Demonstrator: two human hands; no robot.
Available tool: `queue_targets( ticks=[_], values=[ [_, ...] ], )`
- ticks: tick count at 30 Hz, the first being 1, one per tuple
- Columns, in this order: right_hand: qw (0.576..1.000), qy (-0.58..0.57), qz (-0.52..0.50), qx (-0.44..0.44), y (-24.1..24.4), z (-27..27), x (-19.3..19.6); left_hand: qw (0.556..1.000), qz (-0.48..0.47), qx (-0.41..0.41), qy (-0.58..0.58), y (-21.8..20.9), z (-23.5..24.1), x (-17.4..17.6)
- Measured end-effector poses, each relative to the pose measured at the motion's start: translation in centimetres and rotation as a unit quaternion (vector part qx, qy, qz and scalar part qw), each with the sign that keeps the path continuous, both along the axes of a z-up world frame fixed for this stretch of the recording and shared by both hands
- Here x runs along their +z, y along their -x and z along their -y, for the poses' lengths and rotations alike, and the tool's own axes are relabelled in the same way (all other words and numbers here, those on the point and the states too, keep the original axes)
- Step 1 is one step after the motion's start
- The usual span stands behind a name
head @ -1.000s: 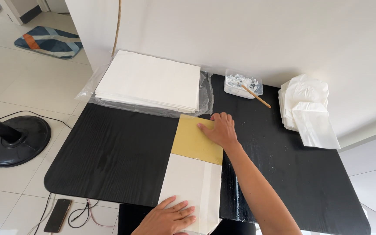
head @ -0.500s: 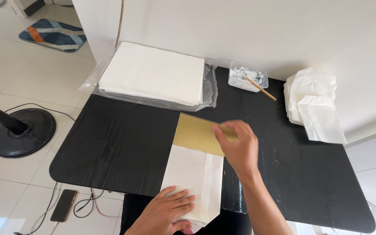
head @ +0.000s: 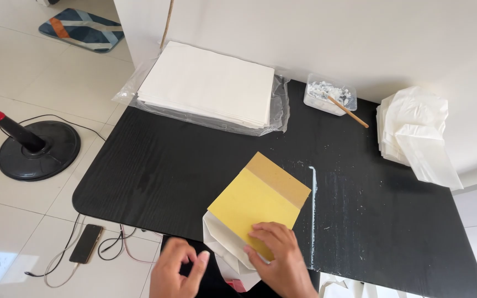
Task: The person applies glue to the edges of a folded white paper structure using a brush. They then place a yellow cardboard template on top of the glued paper and press it down to adhere the layers together.
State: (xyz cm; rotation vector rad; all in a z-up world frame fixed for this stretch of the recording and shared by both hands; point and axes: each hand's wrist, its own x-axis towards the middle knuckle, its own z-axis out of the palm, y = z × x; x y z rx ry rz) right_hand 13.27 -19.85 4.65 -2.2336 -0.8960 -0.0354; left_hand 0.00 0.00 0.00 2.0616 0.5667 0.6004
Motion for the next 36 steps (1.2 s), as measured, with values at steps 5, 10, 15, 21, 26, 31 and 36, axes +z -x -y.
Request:
queue_targets(
  ticks=[5, 10, 15, 21, 26, 31, 36],
  values=[
    [0.999, 0.037, 0.013, 0.033, 1.5, -1.3, -3.3, 0.946, -0.261, -0.054, 0.184, -0.5, 1.4, 1.2],
    [0.991, 0.040, -0.032, 0.120, 1.9, -2.0, -0.9, 0.925, -0.239, -0.061, 0.288, -1.8, 1.9, 3.2],
    [0.984, 0.112, -0.137, -0.014, -4.4, -1.6, 1.6, 0.924, -0.227, -0.045, 0.305, -2.5, 2.4, 1.8],
    [0.929, 0.290, -0.106, -0.202, -12.7, -2.6, 2.1, 0.917, -0.223, -0.037, 0.329, -2.3, 2.4, 2.6],
    [0.917, 0.294, -0.153, -0.221, -13.8, -3.4, 3.8, 0.909, -0.234, -0.031, 0.342, -2.2, 2.4, 3.1],
    [0.906, 0.279, -0.215, -0.235, -13.1, -3.5, 6.0, 0.909, -0.240, -0.027, 0.340, -2.0, 1.4, 3.1],
    [0.930, 0.242, -0.153, -0.229, -13.6, -3.0, 4.7, 0.917, -0.200, -0.024, 0.344, -1.2, 0.7, 1.2]
  ],
)
